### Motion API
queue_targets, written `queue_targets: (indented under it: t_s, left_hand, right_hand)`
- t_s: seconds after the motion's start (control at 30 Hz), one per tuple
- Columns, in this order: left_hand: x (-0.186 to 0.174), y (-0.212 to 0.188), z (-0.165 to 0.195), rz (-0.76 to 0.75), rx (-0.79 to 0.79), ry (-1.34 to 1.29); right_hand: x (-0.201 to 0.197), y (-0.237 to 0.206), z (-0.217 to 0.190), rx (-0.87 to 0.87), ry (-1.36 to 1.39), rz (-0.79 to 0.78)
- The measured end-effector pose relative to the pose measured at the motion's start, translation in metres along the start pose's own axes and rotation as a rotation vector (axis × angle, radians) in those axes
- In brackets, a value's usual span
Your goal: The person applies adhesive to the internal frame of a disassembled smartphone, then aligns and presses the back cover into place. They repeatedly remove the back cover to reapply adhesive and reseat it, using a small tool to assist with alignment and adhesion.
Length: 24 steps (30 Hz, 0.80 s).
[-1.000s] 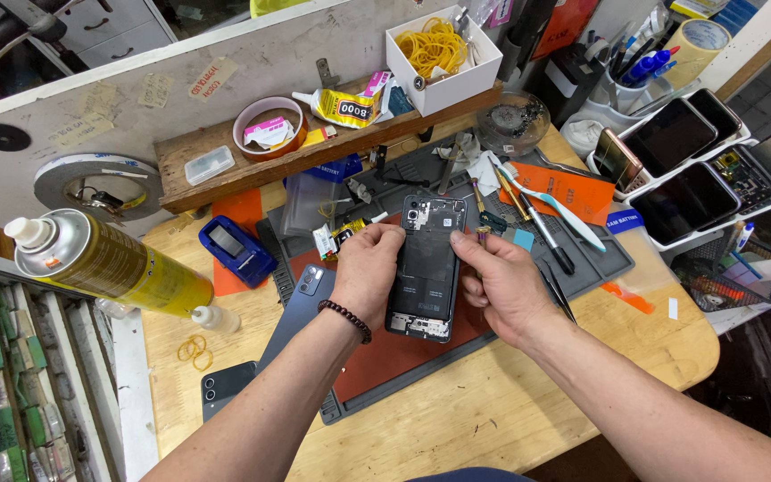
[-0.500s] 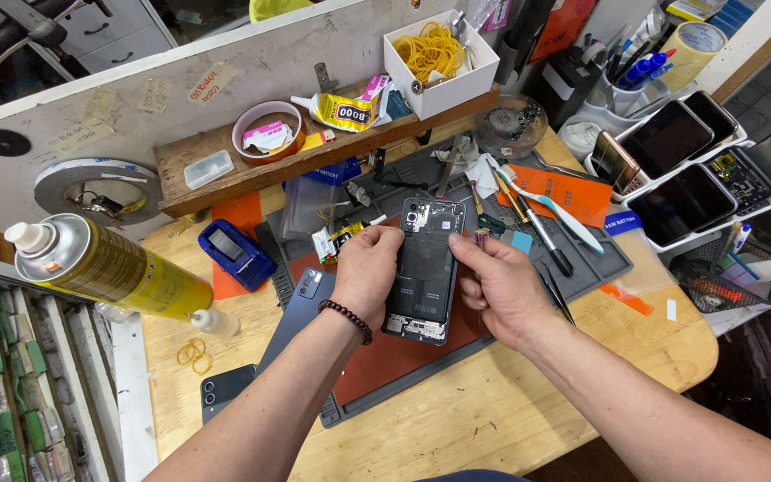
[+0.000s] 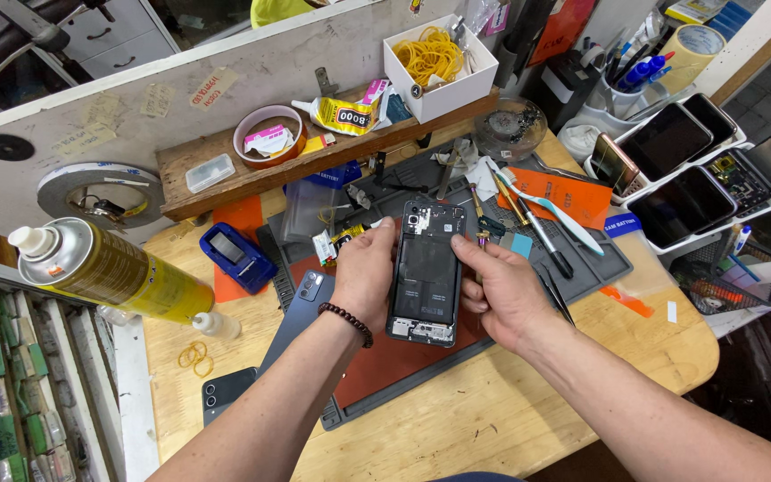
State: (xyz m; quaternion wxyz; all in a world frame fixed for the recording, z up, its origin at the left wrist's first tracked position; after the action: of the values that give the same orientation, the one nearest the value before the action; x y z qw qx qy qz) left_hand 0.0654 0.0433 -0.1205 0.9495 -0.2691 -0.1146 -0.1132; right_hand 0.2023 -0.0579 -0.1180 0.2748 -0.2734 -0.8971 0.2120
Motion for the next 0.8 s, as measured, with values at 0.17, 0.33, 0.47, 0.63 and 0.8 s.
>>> queue_targets:
  t_s: [0.17,0.33,0.47,0.63,0.8]
  left_hand:
    - [0.000,0.000,-0.003,-0.006,-0.075,0.037]
    - [0.000,-0.002,-0.002,-0.002,-0.089,0.034]
    - [-0.003,0.001,-0.005,0.018,-0.085,0.017]
    - [-0.001,0.004,-0.008,-0.032,-0.039,0.032]
    - [-0.004,0.006,-0.020,-0.057,-0.180,0.107]
  right_hand:
    - [-0.005,0.003,0.001,0.019,0.016,0.037]
    - [-0.006,0.003,0.002,0.021,0.026,0.044]
    - [-0.007,0.003,0.003,0.024,0.017,0.048]
    - [-0.008,0.003,0.007,0.046,-0.036,0.058]
    - [-0.012,0.000,0.013,0.071,-0.051,0.015]
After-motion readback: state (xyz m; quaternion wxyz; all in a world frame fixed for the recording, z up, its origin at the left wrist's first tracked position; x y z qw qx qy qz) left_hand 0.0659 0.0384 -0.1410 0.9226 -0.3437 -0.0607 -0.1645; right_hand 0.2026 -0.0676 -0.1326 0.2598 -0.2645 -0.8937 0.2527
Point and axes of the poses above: each hand's wrist, its own y-axis towards the middle knuckle, its own x-axis out of the palm, z = x × y, the point moved 10 cm from there along y, towards the middle knuckle, and after that the axes turned 7 degrees about z, right-handed, at the moved point
